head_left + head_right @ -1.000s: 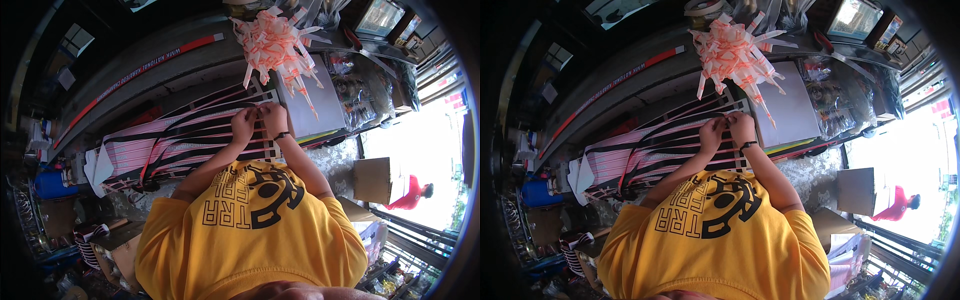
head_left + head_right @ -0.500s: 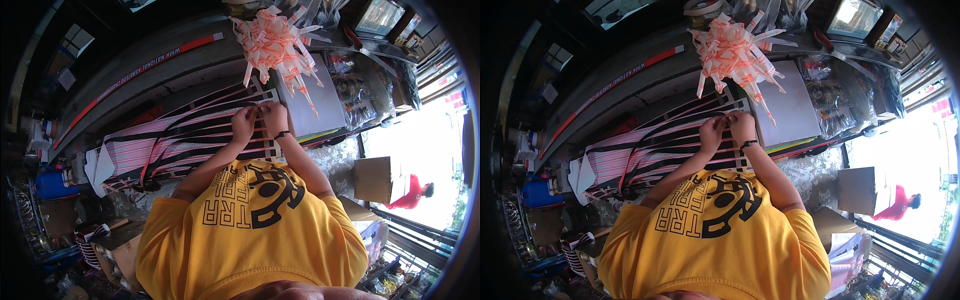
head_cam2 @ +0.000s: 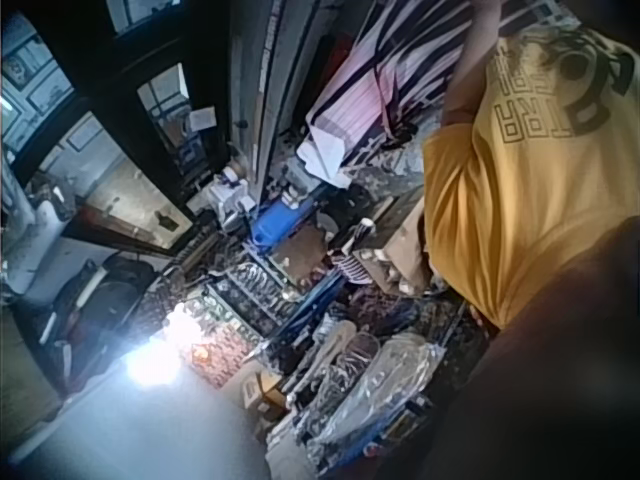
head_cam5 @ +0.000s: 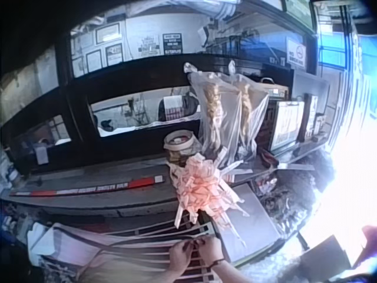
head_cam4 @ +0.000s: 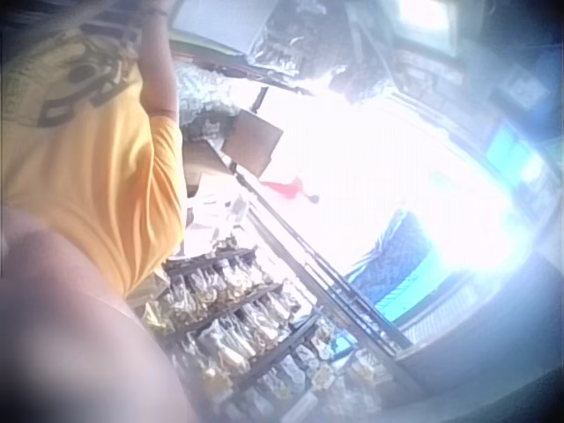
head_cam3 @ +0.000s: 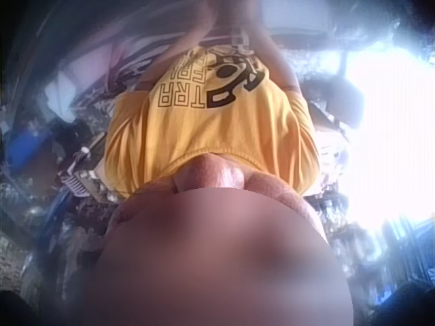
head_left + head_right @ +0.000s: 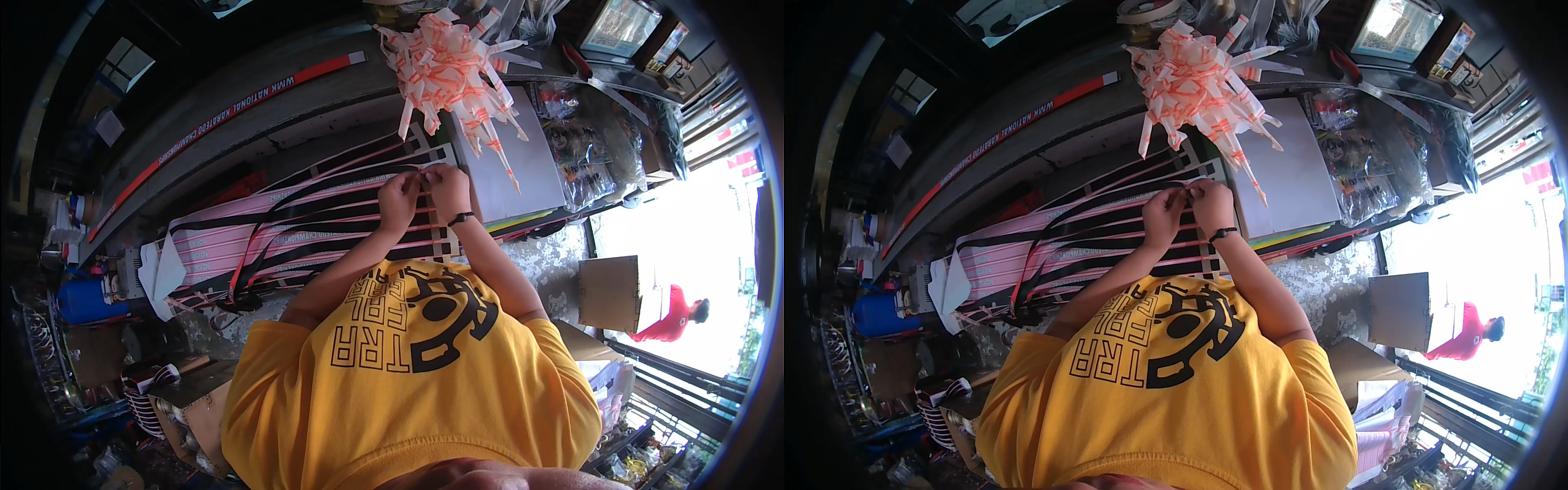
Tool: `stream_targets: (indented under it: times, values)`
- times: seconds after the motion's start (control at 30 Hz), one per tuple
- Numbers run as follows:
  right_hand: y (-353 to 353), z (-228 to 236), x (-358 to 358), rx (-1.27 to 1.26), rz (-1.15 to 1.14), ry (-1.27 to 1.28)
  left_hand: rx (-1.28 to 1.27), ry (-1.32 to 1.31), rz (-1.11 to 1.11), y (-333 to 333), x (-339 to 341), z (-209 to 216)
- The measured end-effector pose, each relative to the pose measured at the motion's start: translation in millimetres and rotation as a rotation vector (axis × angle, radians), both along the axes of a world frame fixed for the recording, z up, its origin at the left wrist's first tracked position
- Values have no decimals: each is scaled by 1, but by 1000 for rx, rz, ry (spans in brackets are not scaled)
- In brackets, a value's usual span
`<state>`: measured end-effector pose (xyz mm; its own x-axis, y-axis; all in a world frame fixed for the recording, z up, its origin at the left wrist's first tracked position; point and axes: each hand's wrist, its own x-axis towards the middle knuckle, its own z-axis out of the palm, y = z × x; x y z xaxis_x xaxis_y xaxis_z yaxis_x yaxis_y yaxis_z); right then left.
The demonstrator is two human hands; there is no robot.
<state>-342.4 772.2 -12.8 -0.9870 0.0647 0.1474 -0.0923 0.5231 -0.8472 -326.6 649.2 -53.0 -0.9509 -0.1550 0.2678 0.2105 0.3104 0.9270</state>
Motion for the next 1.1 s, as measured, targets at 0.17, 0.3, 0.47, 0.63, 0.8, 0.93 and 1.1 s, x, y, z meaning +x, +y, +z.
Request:
stream_targets:
  times: [0.17,0.3,0.47,0.63,0.8,0.93,1.1]
  values:
    - [0,0,1,14,-4,-6,7,27,11,2,1,2]
    - [0,-2,0,29,-5,-6,-4,13,19,2,2,3]
    - [-1,-4,1,3,-6,-4,17,-7,9,1,1,3]
    - [3,-6,0,-32,-21,-37,35,-89,14,3,3,4]
    - [2,-6,1,-29,-7,-39,35,-73,13,3,4,5]
    - [1,-5,2,-34,-13,32,20,-66,4,1,3,7]
    - [0,-7,1,-24,-12,42,-35,-13,5,1,2,7]
